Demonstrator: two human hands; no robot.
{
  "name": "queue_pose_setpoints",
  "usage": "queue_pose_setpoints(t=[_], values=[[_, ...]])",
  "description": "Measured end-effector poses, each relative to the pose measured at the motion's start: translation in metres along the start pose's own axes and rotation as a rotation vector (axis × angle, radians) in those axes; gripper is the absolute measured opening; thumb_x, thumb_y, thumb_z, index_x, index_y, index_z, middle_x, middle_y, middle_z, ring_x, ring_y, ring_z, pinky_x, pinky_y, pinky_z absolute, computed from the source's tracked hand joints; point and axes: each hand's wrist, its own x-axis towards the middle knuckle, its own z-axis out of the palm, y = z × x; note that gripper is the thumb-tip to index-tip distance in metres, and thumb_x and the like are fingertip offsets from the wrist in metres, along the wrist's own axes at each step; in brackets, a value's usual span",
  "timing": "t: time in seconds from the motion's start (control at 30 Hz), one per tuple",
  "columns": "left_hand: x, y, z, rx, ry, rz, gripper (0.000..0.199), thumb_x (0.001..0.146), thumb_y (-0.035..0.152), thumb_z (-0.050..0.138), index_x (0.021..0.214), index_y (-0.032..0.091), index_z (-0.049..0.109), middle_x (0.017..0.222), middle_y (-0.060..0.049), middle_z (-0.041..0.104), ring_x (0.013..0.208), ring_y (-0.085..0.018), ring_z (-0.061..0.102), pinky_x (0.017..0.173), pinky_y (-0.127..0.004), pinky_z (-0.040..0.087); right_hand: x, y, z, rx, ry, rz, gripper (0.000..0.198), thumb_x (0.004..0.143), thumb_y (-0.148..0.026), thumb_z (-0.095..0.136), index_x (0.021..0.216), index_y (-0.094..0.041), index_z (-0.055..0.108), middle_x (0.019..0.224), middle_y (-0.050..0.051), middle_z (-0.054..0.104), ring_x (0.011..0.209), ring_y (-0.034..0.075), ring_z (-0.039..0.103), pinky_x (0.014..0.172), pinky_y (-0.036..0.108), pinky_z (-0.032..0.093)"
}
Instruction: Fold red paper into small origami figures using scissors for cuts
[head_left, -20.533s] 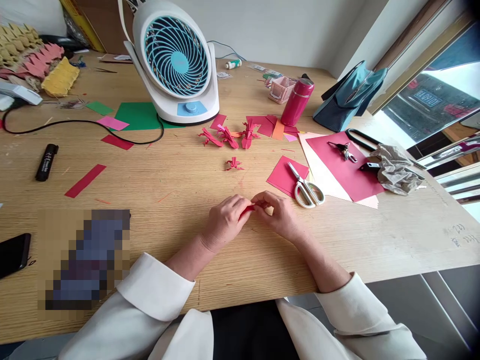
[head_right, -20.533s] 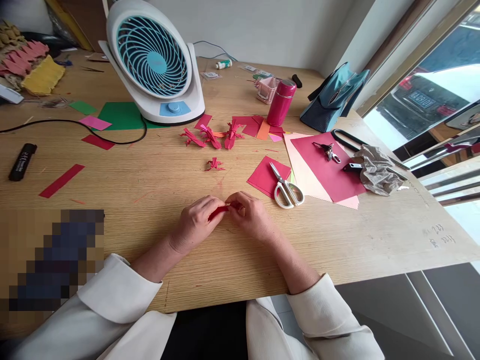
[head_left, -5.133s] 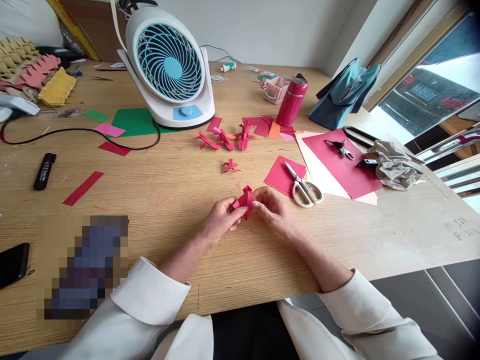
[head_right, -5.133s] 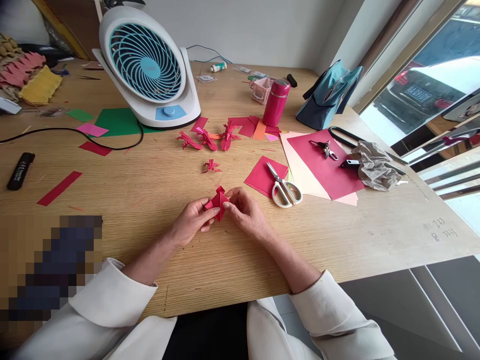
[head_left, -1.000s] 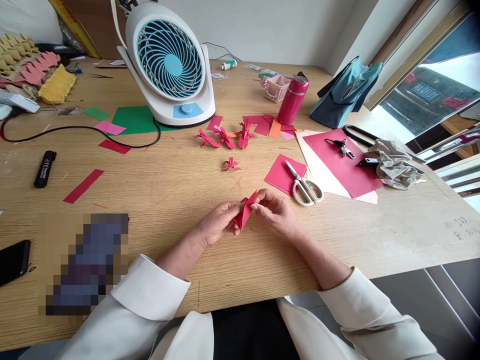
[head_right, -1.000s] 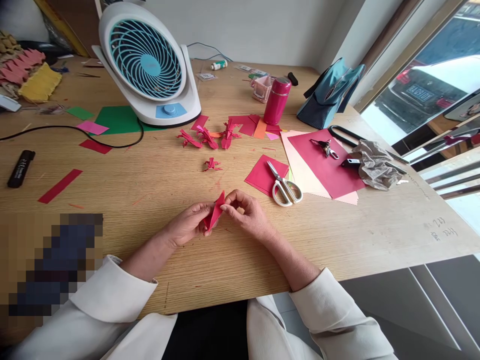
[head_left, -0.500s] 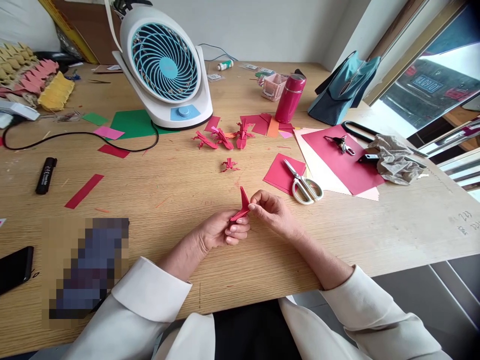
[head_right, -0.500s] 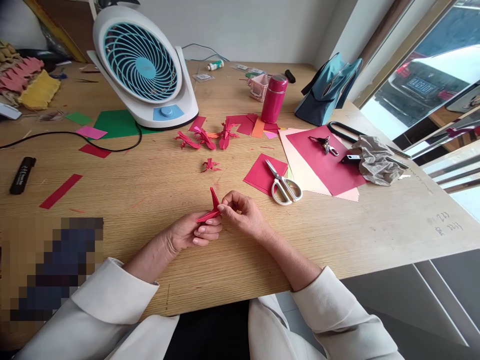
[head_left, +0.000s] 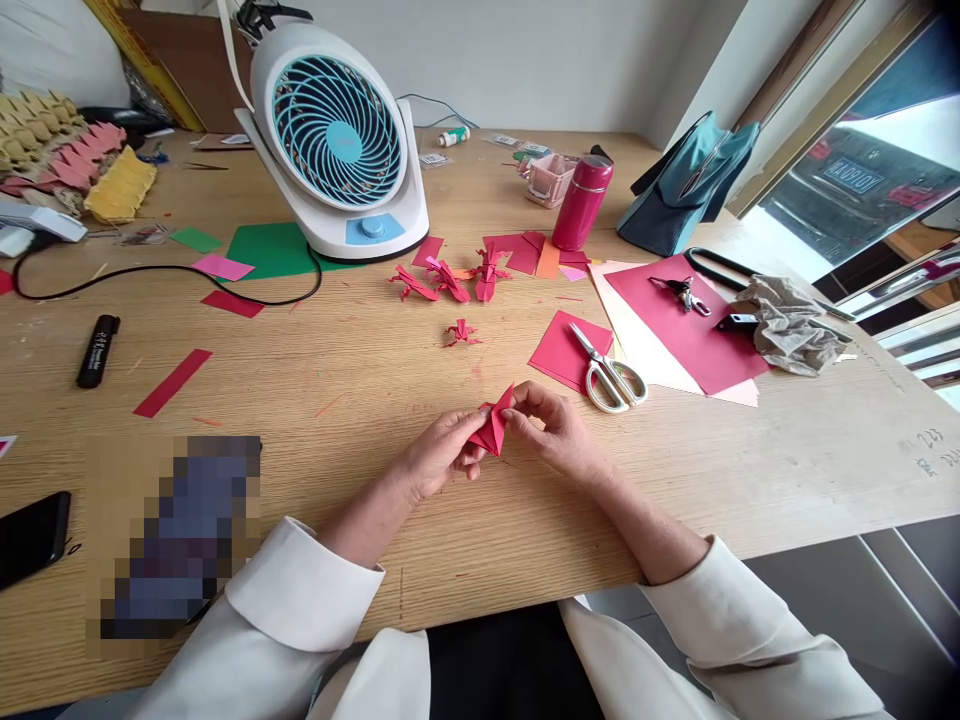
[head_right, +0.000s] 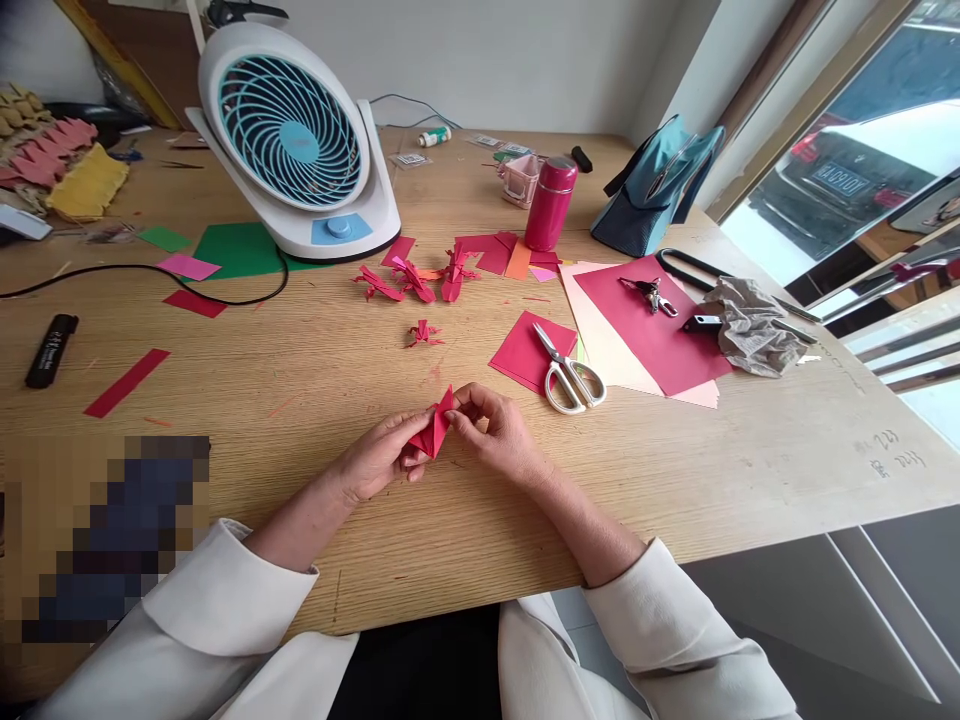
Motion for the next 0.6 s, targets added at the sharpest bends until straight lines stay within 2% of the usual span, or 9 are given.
queue_pose_setpoints(t=[0.13, 0.3, 0.47, 0.6], values=[[0.002, -0.001, 0.001, 0.039, 0.064, 0.126, 0.047, 0.078, 0.06, 0.07, 0.076, 0.014, 0.058, 0.058, 0.003, 0.049, 0.047, -0.007, 0.039, 0.036, -0.016, 0.041, 0.001, 0.006, 0.002, -0.009, 0.064, -0.028, 0.015, 0.091, -0.032, 0.061, 0.084, -0.019, 0.059, 0.073, 0.0, 0.06, 0.065, 0.013, 0.054, 0.062, 0.027, 0.043], [0.004, -0.001, -0.003, -0.025, 0.043, 0.198, 0.055, 0.08, 0.068, 0.063, 0.09, 0.013, 0.064, 0.072, -0.002, 0.059, 0.057, -0.011, 0.053, 0.039, -0.019, 0.046, 0.003, 0.014, 0.002, 0.007, 0.167, -0.079, 0.008, 0.09, -0.026, 0.062, 0.087, -0.02, 0.059, 0.079, 0.001, 0.061, 0.069, 0.014, 0.057, 0.066, 0.029, 0.046], [0.005, -0.002, -0.006, -0.033, 0.013, 0.273, 0.051, 0.085, 0.063, 0.06, 0.101, 0.015, 0.062, 0.083, -0.004, 0.062, 0.067, -0.013, 0.059, 0.042, -0.019, 0.05, 0.004, 0.017, 0.002, 0.02, 0.217, -0.098, 0.008, 0.089, -0.026, 0.061, 0.084, -0.021, 0.057, 0.078, 0.001, 0.06, 0.069, 0.015, 0.056, 0.067, 0.029, 0.047], [0.004, -0.002, -0.006, 0.102, 0.012, 0.312, 0.046, 0.086, 0.056, 0.064, 0.11, 0.018, 0.058, 0.092, -0.004, 0.062, 0.076, -0.014, 0.061, 0.045, -0.019, 0.053, 0.004, 0.018, 0.002, -0.007, 0.239, -0.115, 0.007, 0.089, -0.024, 0.061, 0.084, -0.021, 0.057, 0.078, 0.001, 0.06, 0.07, 0.015, 0.056, 0.067, 0.029, 0.048]])
